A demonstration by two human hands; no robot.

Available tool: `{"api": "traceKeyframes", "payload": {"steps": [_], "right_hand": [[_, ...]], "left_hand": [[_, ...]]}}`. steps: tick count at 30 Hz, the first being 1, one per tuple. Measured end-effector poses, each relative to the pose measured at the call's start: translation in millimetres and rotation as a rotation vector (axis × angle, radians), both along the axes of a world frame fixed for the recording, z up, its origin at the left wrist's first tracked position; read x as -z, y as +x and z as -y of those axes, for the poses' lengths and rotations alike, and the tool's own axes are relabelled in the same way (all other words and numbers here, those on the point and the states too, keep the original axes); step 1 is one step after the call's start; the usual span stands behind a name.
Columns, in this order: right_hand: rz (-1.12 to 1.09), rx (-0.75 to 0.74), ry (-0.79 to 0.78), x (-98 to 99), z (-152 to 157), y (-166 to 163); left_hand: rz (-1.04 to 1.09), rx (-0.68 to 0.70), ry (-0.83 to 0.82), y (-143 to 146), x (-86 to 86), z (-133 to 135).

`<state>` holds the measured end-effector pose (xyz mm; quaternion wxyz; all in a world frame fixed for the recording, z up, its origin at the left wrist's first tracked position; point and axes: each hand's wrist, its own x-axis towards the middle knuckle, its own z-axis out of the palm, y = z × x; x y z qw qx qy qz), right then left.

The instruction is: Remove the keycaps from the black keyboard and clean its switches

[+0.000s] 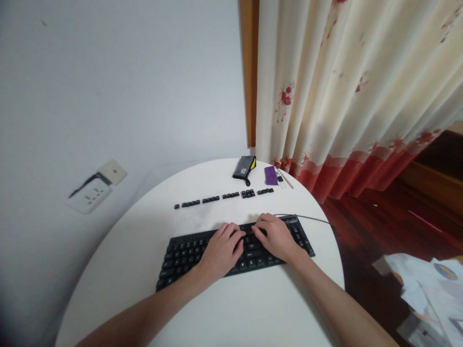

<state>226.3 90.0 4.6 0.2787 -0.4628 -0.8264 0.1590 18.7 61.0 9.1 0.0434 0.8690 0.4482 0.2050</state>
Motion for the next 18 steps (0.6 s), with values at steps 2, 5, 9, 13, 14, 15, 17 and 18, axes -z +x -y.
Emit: {"api": "traceKeyframes", "payload": {"steps": [2,5,9,13,14,15,17,18], "right_hand": [[0.004,0.07,0.014,4.1,-3.0,0.8],[0.024,0.157,0.035,9.8,-6.8,0.8],[0.109,0.231,0.054,12.3,-9.3,-1.7],[0.231,0.294,0.027,10.4,-11.3,-2.2],[0.249,0.296,0.005,9.8,-12.3,-1.9],[0.26,0.294,-0.019,9.0,-13.7,-1.7],[0.262,0.287,-0.056,6.1,-18.8,-2.5],[0.263,0.281,-0.075,3.9,-22.5,-3.8]], "left_hand": [[0.02,-0.007,-0.006,-0.5,-0.7,-0.1],[0.028,-0.012,-0.004,-0.5,-0.8,-0.5],[0.003,0.009,0.008,0.9,-1.1,-0.7],[0.029,-0.009,-0.038,0.1,-6.1,-3.8],[0.042,-0.016,-0.06,-0.6,-8.2,-6.1],[0.053,-0.027,-0.079,-1.4,-10.5,-9.5],[0.059,-0.05,-0.098,-2.3,-14.8,-20.3],[0.052,-0.065,-0.098,-2.2,-16.5,-28.1]]}}
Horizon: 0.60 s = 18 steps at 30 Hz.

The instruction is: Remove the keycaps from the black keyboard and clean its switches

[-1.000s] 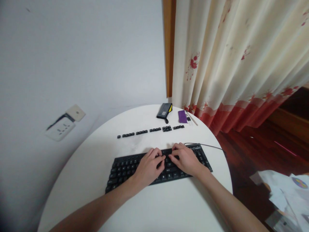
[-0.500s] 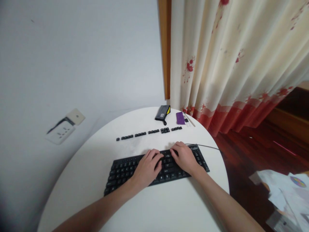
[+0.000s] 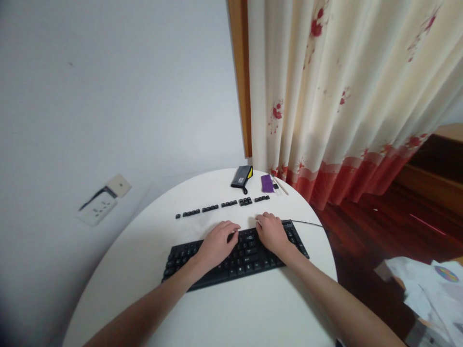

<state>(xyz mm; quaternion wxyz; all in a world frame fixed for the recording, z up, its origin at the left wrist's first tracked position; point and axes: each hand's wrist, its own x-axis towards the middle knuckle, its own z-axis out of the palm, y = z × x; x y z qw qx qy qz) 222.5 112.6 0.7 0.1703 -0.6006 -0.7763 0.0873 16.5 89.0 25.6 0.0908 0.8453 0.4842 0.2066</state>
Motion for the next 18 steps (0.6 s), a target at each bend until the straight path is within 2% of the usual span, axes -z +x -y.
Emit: {"api": "traceKeyframes", "payload": {"steps": [4,9,12,18], "right_hand": [[0.088,-0.014,-0.105,-11.2,-22.4,-12.0],[0.162,-0.016,-0.138,-16.1,-48.8,-30.8],[0.189,-0.019,-0.131,-14.1,-55.5,-35.7],[0.193,-0.062,-0.092,-14.1,-55.2,-28.0]], "left_hand": [[-0.1,-0.083,-0.009,6.0,-0.3,-43.2],[-0.169,-0.199,-0.023,17.2,12.9,-87.8],[-0.185,-0.22,-0.008,19.5,20.6,-93.3],[-0.185,-0.17,0.016,18.5,23.6,-81.9]]}}
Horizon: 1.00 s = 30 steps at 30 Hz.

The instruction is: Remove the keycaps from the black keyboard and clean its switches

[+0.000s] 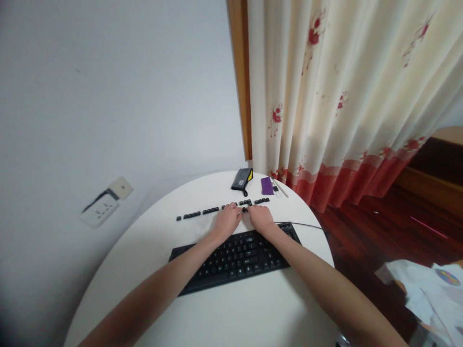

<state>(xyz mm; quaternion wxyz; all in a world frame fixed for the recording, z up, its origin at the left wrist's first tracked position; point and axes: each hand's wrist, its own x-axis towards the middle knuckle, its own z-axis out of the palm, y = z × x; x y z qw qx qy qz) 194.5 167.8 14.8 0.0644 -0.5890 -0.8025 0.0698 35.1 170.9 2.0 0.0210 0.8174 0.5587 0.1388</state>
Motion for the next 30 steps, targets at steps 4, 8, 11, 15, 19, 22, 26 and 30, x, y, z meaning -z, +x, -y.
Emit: {"api": "traceKeyframes", "payload": {"steps": [4,8,11,15,19,22,26,30], "right_hand": [[-0.04,-0.05,0.035,-2.7,2.2,9.2],[-0.096,-0.094,0.045,-2.1,1.6,14.2],[-0.146,-0.126,0.036,1.3,-0.2,16.0],[-0.216,-0.123,0.032,7.1,-1.6,20.6],[-0.293,-0.116,0.052,8.8,3.4,33.5],[-0.397,-0.107,0.074,7.9,13.7,48.6],[-0.643,-0.072,0.09,8.8,35.0,67.3],[-0.728,-0.062,0.046,10.7,57.8,75.3]], "left_hand": [[0.047,0.023,0.0,2.5,0.2,1.3],[0.112,0.039,-0.017,7.4,2.2,-5.1],[0.161,0.072,-0.038,10.9,4.2,-10.0],[0.223,0.098,-0.071,12.7,6.3,-13.1],[0.288,0.119,-0.091,12.0,3.0,-6.9],[0.333,0.142,-0.093,13.6,-4.3,9.6],[0.39,0.204,-0.067,21.9,-12.6,42.0],[0.416,0.228,-0.095,32.4,-7.6,64.6]]}}
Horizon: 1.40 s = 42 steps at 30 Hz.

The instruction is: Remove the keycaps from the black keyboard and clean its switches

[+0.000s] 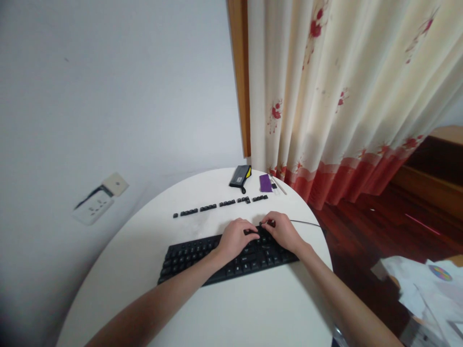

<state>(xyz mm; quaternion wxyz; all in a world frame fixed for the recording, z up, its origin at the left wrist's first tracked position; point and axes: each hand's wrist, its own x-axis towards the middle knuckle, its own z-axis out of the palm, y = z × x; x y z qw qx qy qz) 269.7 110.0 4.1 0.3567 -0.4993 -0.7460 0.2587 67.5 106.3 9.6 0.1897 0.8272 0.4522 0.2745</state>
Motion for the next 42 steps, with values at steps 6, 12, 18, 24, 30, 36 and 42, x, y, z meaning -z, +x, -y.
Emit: {"api": "traceKeyframes", "payload": {"steps": [6,12,18,24,30,36,42], "right_hand": [[0.019,-0.077,-0.011,-2.7,16.4,0.3],[0.058,-0.112,0.007,-2.4,17.8,1.8],[0.071,-0.198,0.091,6.7,16.2,3.7],[0.092,-0.211,0.114,4.7,21.8,1.8],[0.072,-0.143,0.084,2.5,25.1,-1.5],[0.042,-0.157,0.083,1.1,25.5,-2.1],[0.039,-0.154,0.082,1.0,25.2,-2.0]], "left_hand": [[0.082,-0.012,-0.013,5.4,16.1,4.0],[0.131,0.022,0.002,3.2,12.9,7.6],[0.114,0.015,0.04,4.7,11.5,9.8],[-0.017,0.051,0.118,1.0,7.8,17.4],[0.04,0.036,0.081,0.0,8.4,15.6],[0.039,0.031,0.09,2.0,9.2,14.2],[-0.078,0.055,0.176,5.2,8.1,20.4]]}}
